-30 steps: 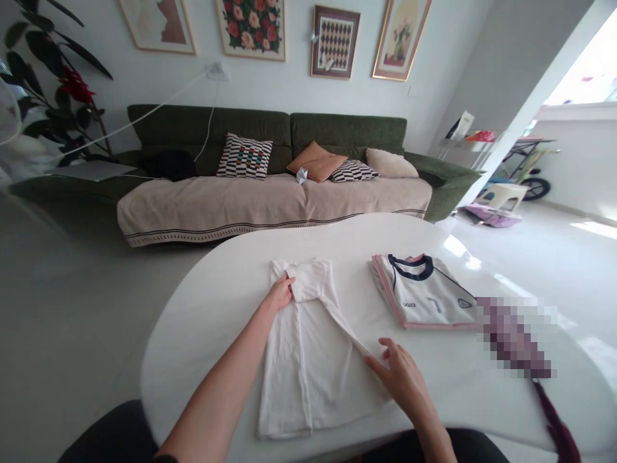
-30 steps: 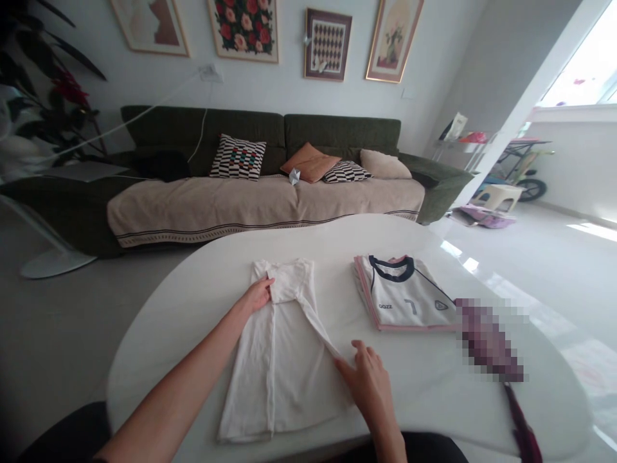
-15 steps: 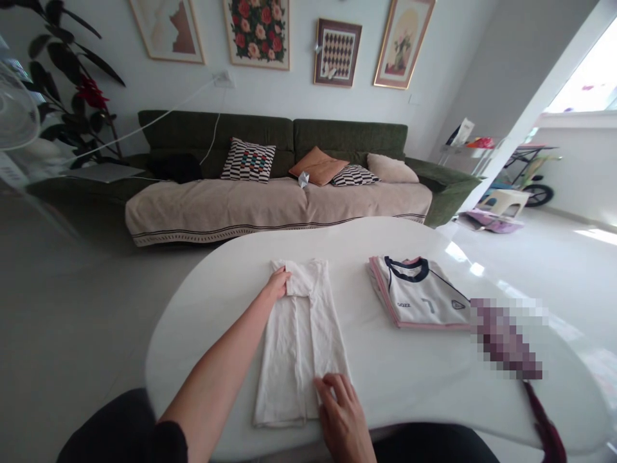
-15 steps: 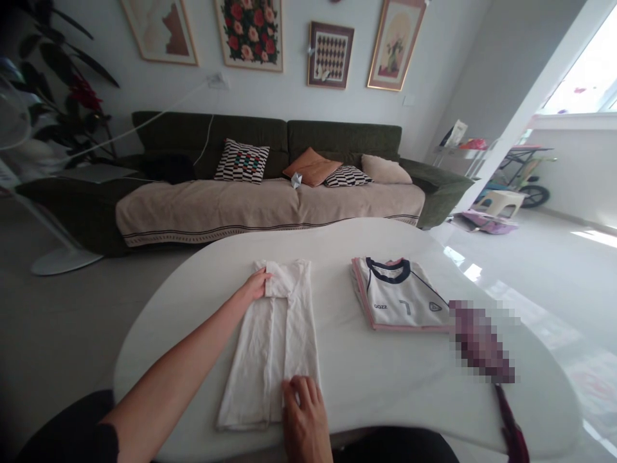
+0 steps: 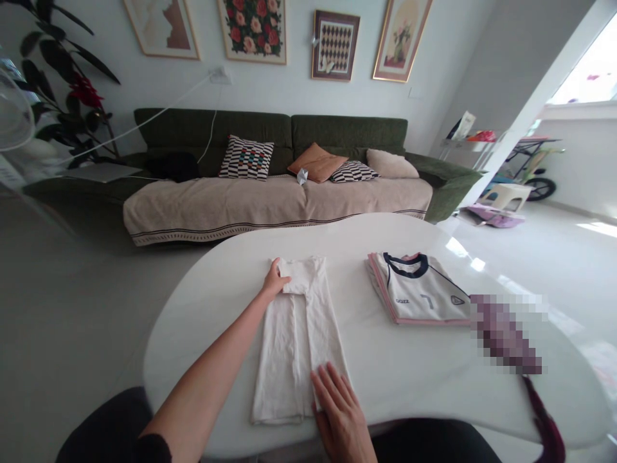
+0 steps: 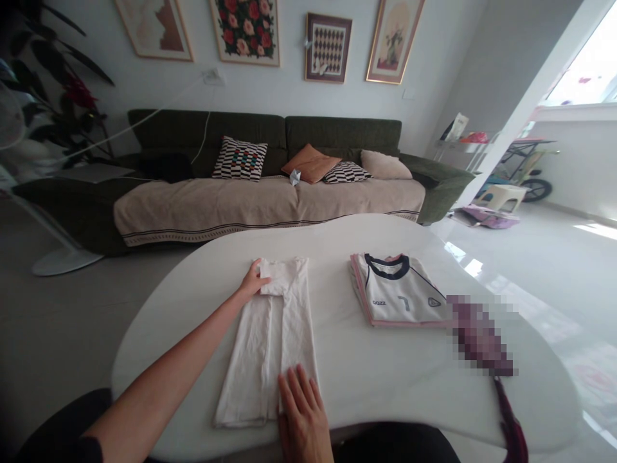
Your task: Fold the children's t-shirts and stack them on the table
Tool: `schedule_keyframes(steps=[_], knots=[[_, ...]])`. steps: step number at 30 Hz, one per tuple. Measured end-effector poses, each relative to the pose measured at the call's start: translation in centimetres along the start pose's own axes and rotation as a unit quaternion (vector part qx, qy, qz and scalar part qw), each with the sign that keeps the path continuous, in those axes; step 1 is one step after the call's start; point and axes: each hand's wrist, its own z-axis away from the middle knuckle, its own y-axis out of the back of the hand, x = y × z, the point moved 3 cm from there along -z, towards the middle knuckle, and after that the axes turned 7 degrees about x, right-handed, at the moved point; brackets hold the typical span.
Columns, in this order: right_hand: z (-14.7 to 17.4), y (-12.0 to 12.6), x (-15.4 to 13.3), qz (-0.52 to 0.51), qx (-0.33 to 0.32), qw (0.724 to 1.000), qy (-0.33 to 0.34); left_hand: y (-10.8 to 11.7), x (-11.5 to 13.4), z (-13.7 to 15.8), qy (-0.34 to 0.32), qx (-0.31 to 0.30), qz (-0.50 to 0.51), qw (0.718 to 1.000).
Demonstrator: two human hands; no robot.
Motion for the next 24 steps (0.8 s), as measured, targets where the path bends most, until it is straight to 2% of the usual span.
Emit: schedule_keyframes(steps=[5,11,24], knots=[[0.2,-0.3,0.2,-0.004,0.004,1.000,-0.002,-0.2,0.3,0.0,-0.053,-0.048,-0.068,0.995],[0.2,-0.2,0.2,-0.009,-0.002,1.000,-0.004,-0.3,0.4,0.3,-0.130,-0.035,-0.154,0.979],[0.3,-0.2,0.2,0.001,-0.017,1.000,-0.002,0.4,2.2,1.1,-0.130,-0.010,-0.372,0.919]])
